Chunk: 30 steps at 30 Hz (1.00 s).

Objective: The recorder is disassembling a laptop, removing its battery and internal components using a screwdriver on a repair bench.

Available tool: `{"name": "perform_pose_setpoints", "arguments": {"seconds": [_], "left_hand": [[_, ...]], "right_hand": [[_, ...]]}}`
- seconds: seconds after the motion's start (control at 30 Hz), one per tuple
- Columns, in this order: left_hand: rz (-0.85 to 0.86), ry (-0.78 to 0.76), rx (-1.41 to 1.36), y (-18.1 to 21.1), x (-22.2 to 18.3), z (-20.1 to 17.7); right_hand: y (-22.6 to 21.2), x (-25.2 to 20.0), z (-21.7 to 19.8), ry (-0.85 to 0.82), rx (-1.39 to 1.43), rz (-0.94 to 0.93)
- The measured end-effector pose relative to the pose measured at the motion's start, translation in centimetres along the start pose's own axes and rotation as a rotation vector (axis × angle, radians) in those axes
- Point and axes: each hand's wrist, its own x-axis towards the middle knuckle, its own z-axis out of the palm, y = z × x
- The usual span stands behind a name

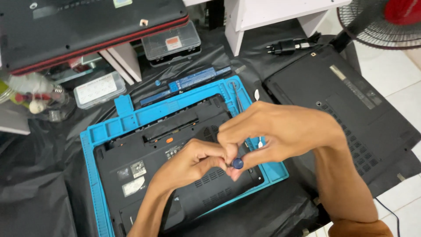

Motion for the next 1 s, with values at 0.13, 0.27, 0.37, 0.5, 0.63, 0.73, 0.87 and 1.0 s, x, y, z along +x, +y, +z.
{"name": "perform_pose_setpoints", "arguments": {"seconds": [0.13,0.27,0.37,0.5,0.63,0.73,0.87,1.0], "left_hand": [[-0.004,0.004,-0.045,1.8,-0.4,-0.1],[-0.016,0.052,-0.025,0.6,-1.2,0.4],[0.05,0.13,0.065,2.0,-0.6,0.9],[0.152,0.096,0.081,3.7,-0.6,0.4],[0.066,0.092,0.101,3.2,-0.7,0.8],[0.119,0.164,0.151,2.6,-0.2,1.3],[0.192,0.049,0.118,2.5,-0.6,0.4],[0.111,0.013,0.118,2.5,-0.6,0.3]], "right_hand": [[-0.3,0.9,0.7,-0.115,0.12,0.055],[-0.2,1.0,0.9,-0.093,0.033,-0.032],[0.6,0.3,0.7,-0.108,-0.034,0.025],[0.5,0.9,-0.2,-0.146,0.175,0.095],[1.1,0.6,-0.6,-0.216,0.254,0.116],[0.6,1.2,-0.2,-0.146,0.028,-0.094],[1.6,-0.2,-0.5,-0.213,0.192,0.301],[-0.3,1.0,-0.7,-0.182,0.221,0.082]]}}
